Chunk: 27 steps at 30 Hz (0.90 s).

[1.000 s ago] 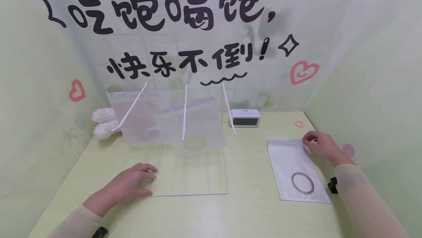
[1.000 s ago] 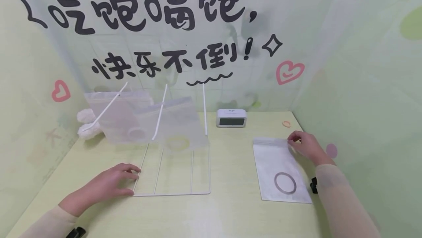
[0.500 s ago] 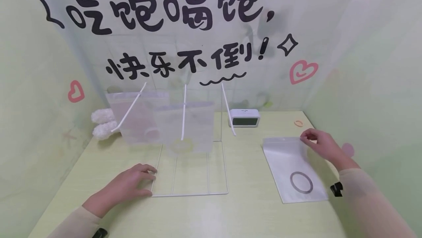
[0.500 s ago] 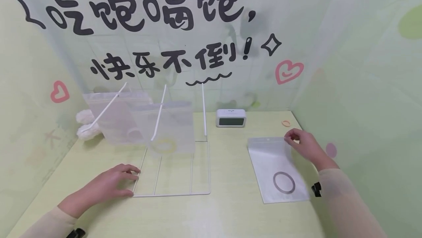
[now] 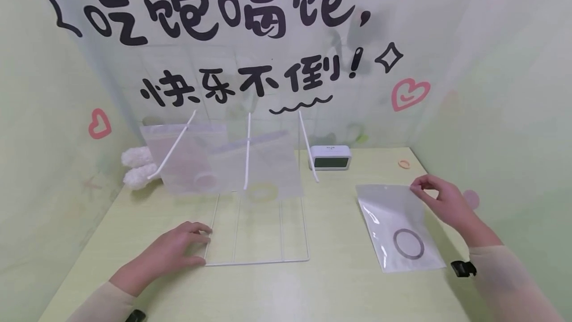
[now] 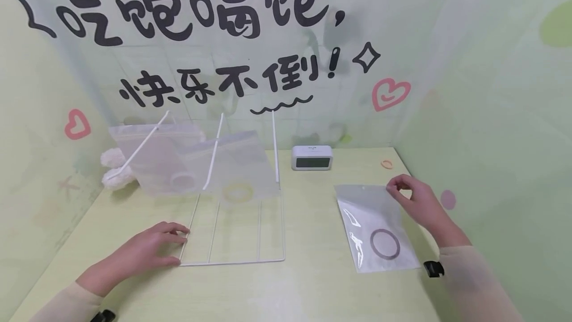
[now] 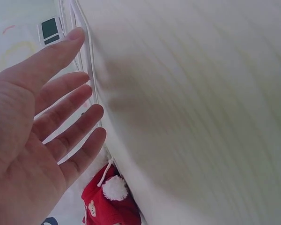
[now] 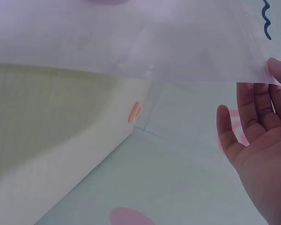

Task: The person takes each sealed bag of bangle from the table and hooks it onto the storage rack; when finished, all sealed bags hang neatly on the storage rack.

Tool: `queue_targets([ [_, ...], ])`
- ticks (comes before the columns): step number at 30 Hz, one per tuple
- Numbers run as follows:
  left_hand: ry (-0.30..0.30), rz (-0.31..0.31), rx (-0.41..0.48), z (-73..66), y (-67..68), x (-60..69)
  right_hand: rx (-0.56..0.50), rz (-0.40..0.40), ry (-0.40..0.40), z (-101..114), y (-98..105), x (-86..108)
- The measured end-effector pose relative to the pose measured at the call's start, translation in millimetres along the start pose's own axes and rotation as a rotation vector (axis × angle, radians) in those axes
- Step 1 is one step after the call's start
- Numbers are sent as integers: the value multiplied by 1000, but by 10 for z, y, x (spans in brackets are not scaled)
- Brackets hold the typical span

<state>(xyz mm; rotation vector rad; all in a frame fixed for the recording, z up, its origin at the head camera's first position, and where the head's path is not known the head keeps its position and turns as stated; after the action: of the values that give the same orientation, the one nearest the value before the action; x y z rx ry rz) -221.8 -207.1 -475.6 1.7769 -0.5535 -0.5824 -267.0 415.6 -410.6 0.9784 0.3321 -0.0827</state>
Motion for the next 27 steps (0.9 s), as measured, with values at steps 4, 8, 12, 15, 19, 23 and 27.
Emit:
queue_targets([
  [4, -6, -4, -2, -2, 5, -6, -37, -40, 17, 182, 47, 55],
  [8, -9, -1, -5, 11, -13, -2, -65, -72, 37, 350, 88, 93],
  [12, -10, -5, -9, 22, -28, -2, -86, -105, 50, 498, 145, 114],
  [15, -9, -14, -15, 25, -26, -1, -109, -124, 57, 622, 188, 117],
  [19, 2, -3, -8, 24, -27, -2, -158, -149, 70, 802, 243, 121],
  [23, 20, 20, 5, 17, -26, -6, -200, -171, 126, 997, 298, 123],
  [27, 24, 30, 1, 12, -18, -12, -249, -172, 164, 1168, 345, 128],
])
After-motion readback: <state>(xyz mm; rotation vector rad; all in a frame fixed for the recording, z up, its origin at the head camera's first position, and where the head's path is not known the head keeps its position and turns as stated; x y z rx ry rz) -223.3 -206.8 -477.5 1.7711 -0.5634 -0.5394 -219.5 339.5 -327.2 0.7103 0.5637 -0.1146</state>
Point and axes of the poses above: each hand's wrist, its own x-axis away from the middle knuckle, its own y-axis out of the back of the hand, z = x × y, the point moved 7 cm from there along -x, towards the middle knuckle, and after that the axes turned 2 degrees about -y, right-handed, at the moved point
